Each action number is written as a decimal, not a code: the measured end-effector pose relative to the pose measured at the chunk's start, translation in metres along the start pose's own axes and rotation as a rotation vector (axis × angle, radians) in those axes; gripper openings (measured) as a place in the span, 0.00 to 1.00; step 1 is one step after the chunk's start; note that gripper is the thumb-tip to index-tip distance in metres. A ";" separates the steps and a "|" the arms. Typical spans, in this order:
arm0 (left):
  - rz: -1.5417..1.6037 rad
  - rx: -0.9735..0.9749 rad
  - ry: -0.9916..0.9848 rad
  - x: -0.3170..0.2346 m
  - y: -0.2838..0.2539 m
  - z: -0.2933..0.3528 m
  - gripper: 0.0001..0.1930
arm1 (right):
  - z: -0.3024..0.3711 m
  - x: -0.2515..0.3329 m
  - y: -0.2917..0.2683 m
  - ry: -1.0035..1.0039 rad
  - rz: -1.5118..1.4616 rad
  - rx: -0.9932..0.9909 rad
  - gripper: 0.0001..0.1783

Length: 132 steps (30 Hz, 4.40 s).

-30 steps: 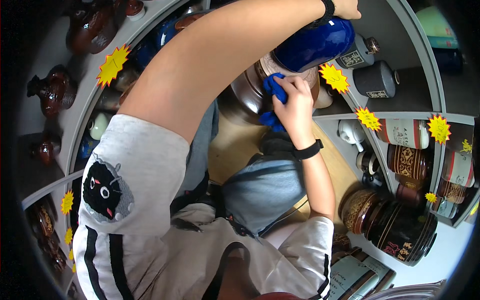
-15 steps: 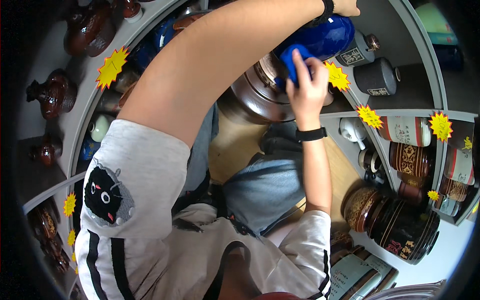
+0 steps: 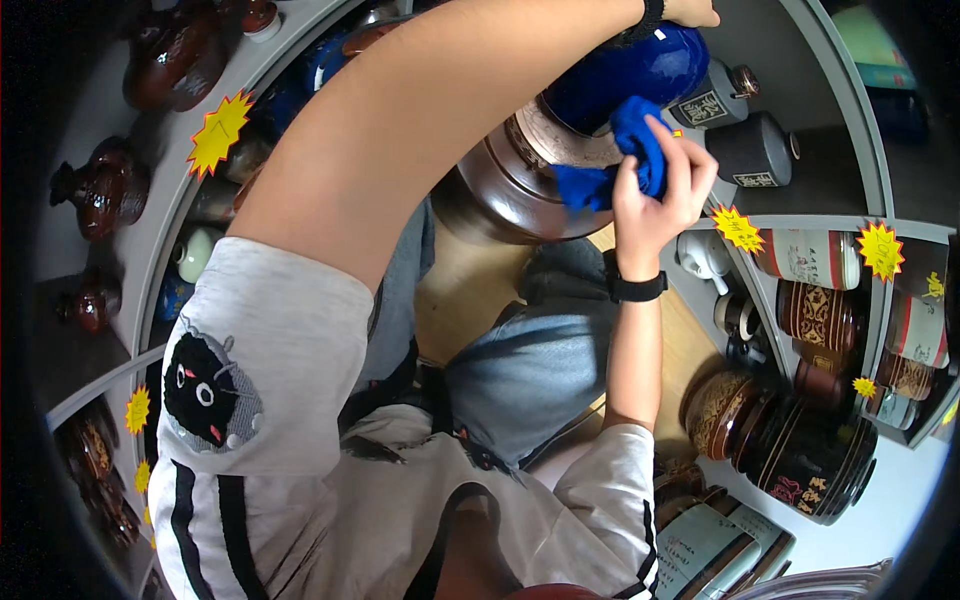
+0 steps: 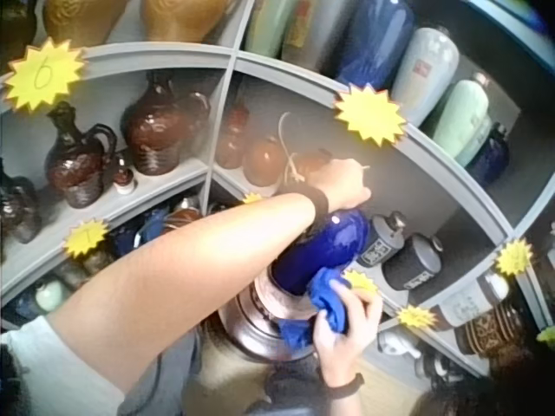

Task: Cleaning and organizing various ceramic jars and pottery on shelves.

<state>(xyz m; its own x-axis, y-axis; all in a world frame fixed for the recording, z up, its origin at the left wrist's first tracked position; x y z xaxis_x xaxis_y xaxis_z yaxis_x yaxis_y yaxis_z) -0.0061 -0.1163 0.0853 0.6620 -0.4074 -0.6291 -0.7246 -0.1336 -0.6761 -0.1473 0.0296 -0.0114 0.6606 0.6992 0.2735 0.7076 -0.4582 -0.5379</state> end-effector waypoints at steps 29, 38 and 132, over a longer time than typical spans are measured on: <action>-0.088 -0.051 0.148 0.015 0.009 -0.009 0.17 | -0.067 -0.003 -0.009 0.031 -0.068 0.010 0.25; -0.064 -0.119 0.204 0.032 0.003 -0.007 0.17 | 0.018 -0.033 0.045 0.458 -0.118 0.083 0.18; -0.547 0.393 0.634 -0.052 0.020 -0.019 0.22 | -0.039 -0.012 -0.022 0.046 0.191 -0.074 0.25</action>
<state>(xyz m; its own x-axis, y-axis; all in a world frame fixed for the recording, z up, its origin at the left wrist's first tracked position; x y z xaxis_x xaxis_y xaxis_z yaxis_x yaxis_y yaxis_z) -0.0582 -0.1145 0.1117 0.5804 -0.8117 0.0650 -0.1485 -0.1839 -0.9717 -0.1613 0.0096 0.0283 0.7941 0.5708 0.2087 0.5837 -0.6205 -0.5237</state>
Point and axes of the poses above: each hand's wrist, its own z-axis away from the middle knuckle, its own y-axis out of the palm, x = y × z, the point moved 1 cm from there along -z, towards the middle knuckle, and after that the axes turned 7 degrees about x, right-handed, at the moved point
